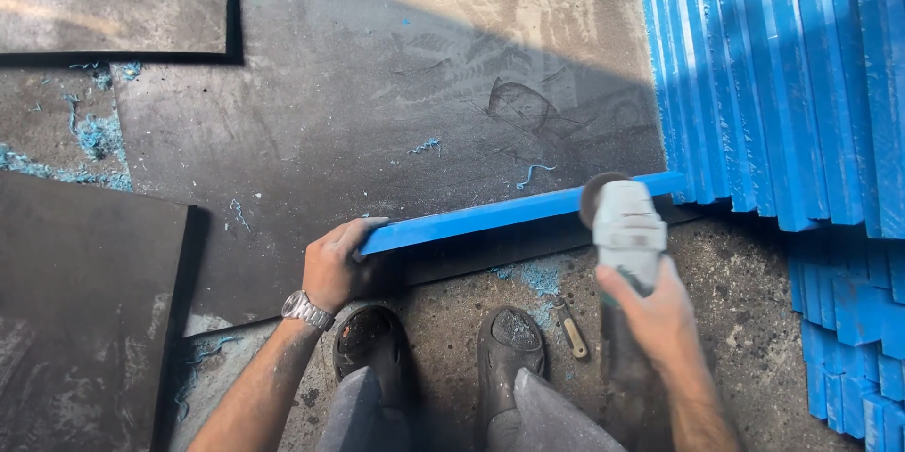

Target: Smoothing the edges of manufactured blue plastic blocks using a handheld angle grinder.

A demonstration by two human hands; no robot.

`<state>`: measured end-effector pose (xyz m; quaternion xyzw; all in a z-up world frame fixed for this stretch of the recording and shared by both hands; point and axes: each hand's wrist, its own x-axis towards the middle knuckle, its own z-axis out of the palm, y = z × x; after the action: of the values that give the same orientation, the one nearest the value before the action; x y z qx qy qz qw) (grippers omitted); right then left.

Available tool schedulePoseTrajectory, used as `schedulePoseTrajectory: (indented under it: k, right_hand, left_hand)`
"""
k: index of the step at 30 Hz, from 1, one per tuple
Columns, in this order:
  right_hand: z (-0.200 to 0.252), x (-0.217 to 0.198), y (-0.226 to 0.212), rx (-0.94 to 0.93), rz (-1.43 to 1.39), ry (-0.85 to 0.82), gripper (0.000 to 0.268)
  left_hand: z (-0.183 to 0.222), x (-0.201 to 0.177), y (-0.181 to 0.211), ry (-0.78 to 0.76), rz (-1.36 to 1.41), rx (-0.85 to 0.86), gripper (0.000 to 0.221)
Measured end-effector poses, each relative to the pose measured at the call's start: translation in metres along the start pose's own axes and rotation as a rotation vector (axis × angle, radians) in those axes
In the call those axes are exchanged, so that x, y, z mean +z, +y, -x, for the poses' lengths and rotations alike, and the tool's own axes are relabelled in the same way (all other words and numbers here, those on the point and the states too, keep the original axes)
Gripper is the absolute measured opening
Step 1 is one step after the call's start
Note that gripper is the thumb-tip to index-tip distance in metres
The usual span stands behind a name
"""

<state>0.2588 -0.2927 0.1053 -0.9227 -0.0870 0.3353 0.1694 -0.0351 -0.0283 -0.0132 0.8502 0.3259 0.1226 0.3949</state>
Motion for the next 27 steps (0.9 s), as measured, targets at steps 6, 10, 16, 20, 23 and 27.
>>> schedulePoseTrajectory:
  k: [6,10,16,20,23,27]
  right_hand:
    - [0.004,0.005,-0.006,-0.151,-0.069,-0.024,0.072]
    - [0.029,0.052,-0.052,-0.221,0.107,-0.235,0.073]
    - [0.057,0.093,-0.113,-0.353,0.145,-0.451,0.074]
    - [0.045,0.073,-0.081,-0.257,0.259,-0.371,0.072]
    - [0.032,0.055,-0.047,-0.277,0.2,-0.266,0.073]
    - [0.029,0.054,-0.045,-0.276,0.184,-0.167,0.075]
  left_hand:
    - [0.003,0.004,-0.008,0.016,0.154,-0.074,0.056]
    - [0.008,0.009,-0.017,0.034,0.201,-0.092,0.058]
    - [0.015,0.02,-0.03,0.093,0.279,-0.082,0.057]
    - [0.017,0.026,-0.036,0.101,0.304,-0.146,0.052]
    - [0.02,0.029,-0.041,0.126,0.305,-0.119,0.054]
    - [0.021,0.03,-0.042,0.142,0.325,-0.106,0.051]
